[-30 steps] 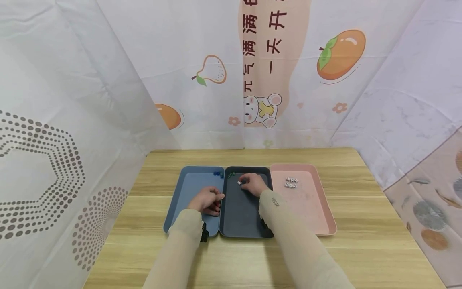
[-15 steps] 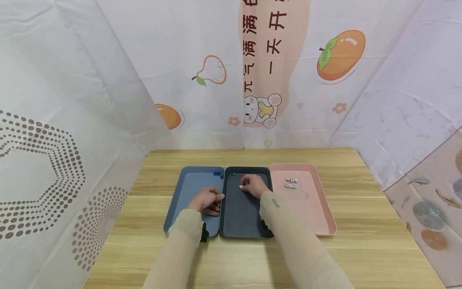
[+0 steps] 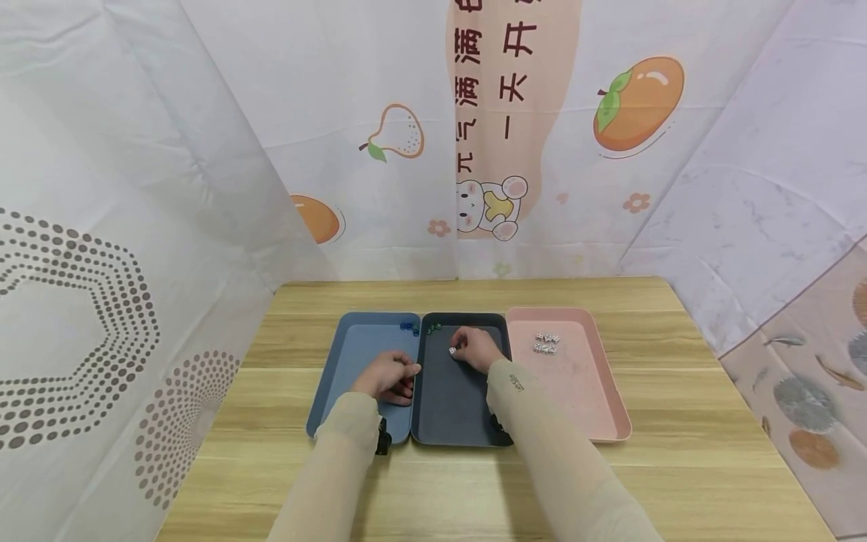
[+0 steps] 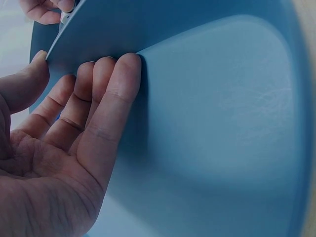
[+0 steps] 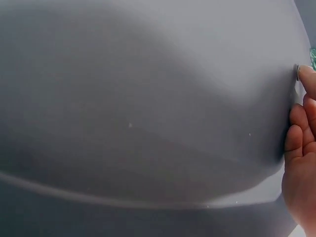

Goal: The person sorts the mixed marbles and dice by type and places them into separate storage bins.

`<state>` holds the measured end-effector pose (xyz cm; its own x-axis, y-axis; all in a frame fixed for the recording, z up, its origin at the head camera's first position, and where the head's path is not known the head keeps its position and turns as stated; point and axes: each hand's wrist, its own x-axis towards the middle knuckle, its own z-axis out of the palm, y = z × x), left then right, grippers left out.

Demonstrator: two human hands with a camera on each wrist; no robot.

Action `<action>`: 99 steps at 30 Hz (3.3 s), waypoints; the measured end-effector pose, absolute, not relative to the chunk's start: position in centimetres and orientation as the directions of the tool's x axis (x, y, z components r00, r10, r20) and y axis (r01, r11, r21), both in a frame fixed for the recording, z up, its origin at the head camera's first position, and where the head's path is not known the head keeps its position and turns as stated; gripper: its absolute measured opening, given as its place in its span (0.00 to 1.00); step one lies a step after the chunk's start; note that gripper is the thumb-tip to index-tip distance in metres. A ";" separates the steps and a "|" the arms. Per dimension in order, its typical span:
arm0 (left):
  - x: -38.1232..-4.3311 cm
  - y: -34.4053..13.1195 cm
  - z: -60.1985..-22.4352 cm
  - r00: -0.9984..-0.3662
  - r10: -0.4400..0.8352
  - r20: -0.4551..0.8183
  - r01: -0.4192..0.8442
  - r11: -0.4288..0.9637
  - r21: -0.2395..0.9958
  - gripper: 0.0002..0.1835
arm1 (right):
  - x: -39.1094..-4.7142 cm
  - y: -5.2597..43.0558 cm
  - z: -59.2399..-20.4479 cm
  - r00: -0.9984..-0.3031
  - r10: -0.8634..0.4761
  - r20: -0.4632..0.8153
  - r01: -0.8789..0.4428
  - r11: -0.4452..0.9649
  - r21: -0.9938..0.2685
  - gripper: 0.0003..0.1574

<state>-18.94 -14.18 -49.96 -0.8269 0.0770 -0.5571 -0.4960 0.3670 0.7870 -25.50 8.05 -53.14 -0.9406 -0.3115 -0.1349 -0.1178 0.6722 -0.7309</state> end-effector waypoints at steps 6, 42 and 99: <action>-19.0 -14.1 -50.0 -0.826 0.071 -0.559 -0.500 0.364 0.786 0.10 | -25.5 8.0 -53.1 -0.935 -0.326 -0.141 -0.133 0.689 -0.712 0.10; -19.2 -14.4 -50.3 -0.827 0.090 -0.555 -0.494 0.352 0.795 0.09 | -25.3 18.3 -49.6 -0.974 -0.219 -0.059 -0.081 0.578 -0.812 0.15; -18.8 -14.3 -49.9 -0.828 0.087 -0.555 -0.497 0.348 0.795 0.10 | -22.8 24.7 -53.0 -0.960 -0.157 -0.231 0.062 0.687 -0.724 0.10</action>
<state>-18.76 -14.34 -49.88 -0.8276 0.0865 -0.5546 -0.4966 0.3477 0.7953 -22.78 24.68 -52.98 -0.9601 -0.1570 -0.2314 0.0620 0.6874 -0.7237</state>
